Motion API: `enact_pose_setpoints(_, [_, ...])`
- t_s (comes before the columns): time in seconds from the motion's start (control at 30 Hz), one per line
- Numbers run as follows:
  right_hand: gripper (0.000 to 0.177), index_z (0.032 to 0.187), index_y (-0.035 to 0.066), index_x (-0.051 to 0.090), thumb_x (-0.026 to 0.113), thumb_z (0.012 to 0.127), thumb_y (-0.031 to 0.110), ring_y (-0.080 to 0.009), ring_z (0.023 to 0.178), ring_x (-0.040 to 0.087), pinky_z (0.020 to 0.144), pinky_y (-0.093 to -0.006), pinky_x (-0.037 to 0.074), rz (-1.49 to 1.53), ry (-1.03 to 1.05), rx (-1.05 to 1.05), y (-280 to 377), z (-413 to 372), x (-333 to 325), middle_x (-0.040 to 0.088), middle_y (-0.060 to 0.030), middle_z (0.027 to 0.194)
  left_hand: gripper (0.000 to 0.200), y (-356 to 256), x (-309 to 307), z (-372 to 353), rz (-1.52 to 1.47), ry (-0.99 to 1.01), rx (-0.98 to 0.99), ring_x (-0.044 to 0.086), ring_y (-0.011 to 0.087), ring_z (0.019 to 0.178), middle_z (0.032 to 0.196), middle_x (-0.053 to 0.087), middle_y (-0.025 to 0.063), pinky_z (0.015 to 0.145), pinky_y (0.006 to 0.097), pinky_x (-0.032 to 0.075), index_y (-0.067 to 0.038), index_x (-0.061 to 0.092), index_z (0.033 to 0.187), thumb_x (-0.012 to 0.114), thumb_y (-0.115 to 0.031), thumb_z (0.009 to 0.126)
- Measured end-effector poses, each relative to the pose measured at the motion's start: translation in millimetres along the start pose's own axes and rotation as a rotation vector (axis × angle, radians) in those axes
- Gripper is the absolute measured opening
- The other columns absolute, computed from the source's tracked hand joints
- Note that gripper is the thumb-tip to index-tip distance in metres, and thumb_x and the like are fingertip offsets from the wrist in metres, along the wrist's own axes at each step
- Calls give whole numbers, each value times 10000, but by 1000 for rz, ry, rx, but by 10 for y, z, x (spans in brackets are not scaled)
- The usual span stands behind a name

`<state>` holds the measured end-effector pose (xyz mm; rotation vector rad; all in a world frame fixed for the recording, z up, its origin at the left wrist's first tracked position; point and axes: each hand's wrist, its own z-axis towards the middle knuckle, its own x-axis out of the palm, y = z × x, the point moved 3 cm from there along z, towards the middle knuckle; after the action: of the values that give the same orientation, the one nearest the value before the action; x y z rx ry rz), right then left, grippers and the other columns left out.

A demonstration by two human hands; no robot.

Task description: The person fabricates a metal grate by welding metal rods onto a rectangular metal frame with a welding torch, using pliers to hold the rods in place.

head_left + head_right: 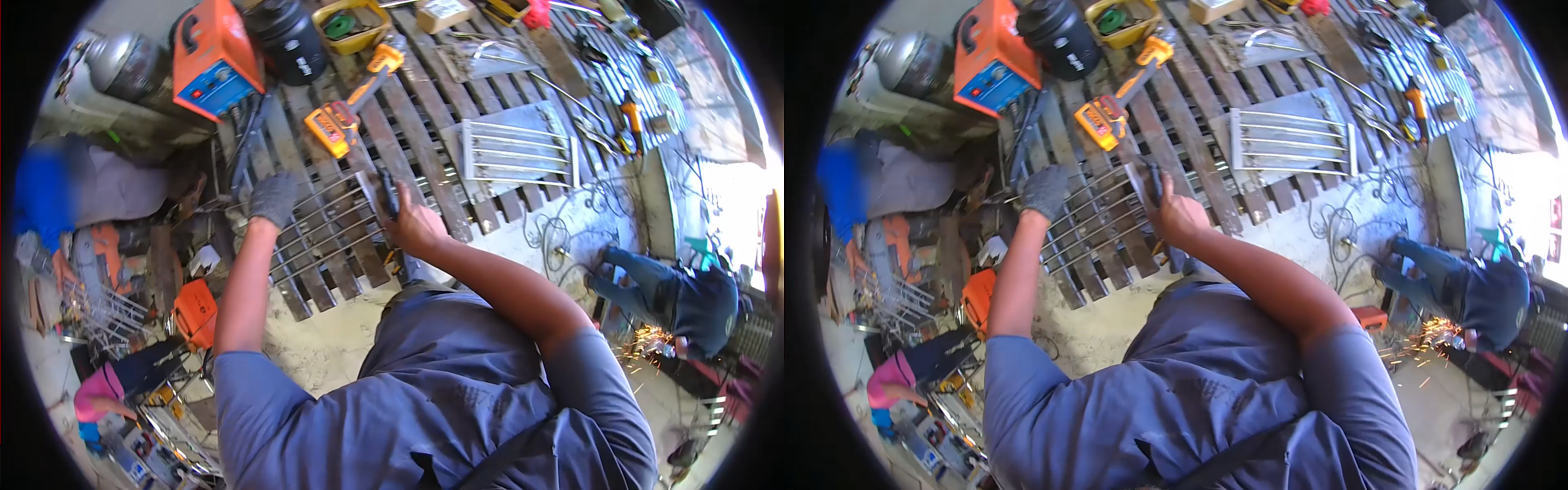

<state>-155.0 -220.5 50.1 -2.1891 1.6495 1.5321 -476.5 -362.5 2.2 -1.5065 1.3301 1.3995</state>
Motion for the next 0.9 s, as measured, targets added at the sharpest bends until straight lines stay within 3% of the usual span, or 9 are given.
enact_pose_setpoints(0.17, [805, 1638, 33, 339, 729, 1048, 419, -524, 948, 757, 855, -601, 587, 14, -9, -109, -242, -114, -175, 779, -309, 988, 209, 8, 118, -243, -95, -78, -173, 786, 391, 1040, 1158, 773, 193, 871, 519, 643, -124, 739, 1185, 629, -190, 1021])
enact_pose_setpoints(0.23, [683, 1549, 42, 466, 751, 1039, 396, -517, 958, 753, 854, -598, 585, 16, -65, -206, -412, -273, -186, 779, -294, 1004, 201, -118, -62, -453, -59, -210, -48, 774, 402, 1046, 1161, 771, 208, 874, 514, 641, -110, 750, 1178, 638, -217, 1050])
enact_pose_setpoints(0.27, [460, 1358, 39, 625, 768, 1033, 332, -498, 982, 752, 864, -584, 586, 53, -36, -191, -234, -543, -454, 779, -274, 1043, 201, -213, -159, -544, -79, -321, -18, 766, 400, 1028, 1143, 768, 205, 865, 509, 635, -100, 756, 1182, 648, -218, 1061])
enact_pose_setpoints(0.43, [185, 1028, 79, 656, 675, 911, 221, -302, 833, 730, 780, -483, 545, 204, -286, -1143, 827, -1903, -1380, 667, -108, 951, 168, -1228, -1025, -901, -362, -741, -209, 714, 356, 895, 988, 720, 150, 806, 472, 590, -77, 764, 1186, 748, -168, 1045])
enact_pose_setpoints(0.5, [267, 1055, 64, 648, 674, 891, 273, -271, 711, 704, 718, -458, 515, 290, -497, -1299, 1144, -2336, -1640, 667, -89, 942, 167, -1774, -1199, -857, -410, -754, -42, 690, 332, 864, 957, 696, 124, 787, 463, 574, -86, 764, 1172, 788, -141, 1016])
enact_pose_setpoints(0.53, [269, 1143, 73, 692, 624, 994, 286, -289, 708, 697, 705, -479, 531, 371, -510, -1344, 1184, -2461, -1870, 671, -107, 952, 173, -2034, -1311, -846, -426, -766, 30, 678, 321, 849, 941, 684, 111, 777, 458, 566, -91, 765, 1166, 807, -128, 1002])
enact_pose_setpoints(0.67, [341, 1465, 180, 679, 506, 1206, 320, -319, 699, 685, 710, -576, 551, 488, -561, -1567, 1109, -2664, -2163, 695, -134, 1040, 324, -2989, -1774, -310, -413, -677, 503, 699, 307, 983, 1067, 723, 89, 859, 439, 584, -56, 758, 1238, 823, -177, 945])
enact_pose_setpoints(0.8, [303, 1115, 71, 638, 651, 927, 309, -254, 655, 672, 704, -471, 539, 214, -591, -1577, 545, -2522, -2254, 652, -82, 921, 633, -3837, -1570, 496, -521, -363, 488, 679, 365, 1193, 1338, 662, 149, 1001, 498, 568, -40, 577, 1531, 747, -191, 941])
enact_pose_setpoints(0.9, [258, 976, 75, 632, 692, 856, 295, -218, 699, 635, 724, -417, 553, 10, -409, -1421, -224, -2325, -2391, 591, -52, 883, 818, -4467, -1570, 1202, -329, -175, 392, 471, 438, 1527, 1633, 505, 206, 1286, 594, 351, -15, 383, 1684, 640, -142, 918])
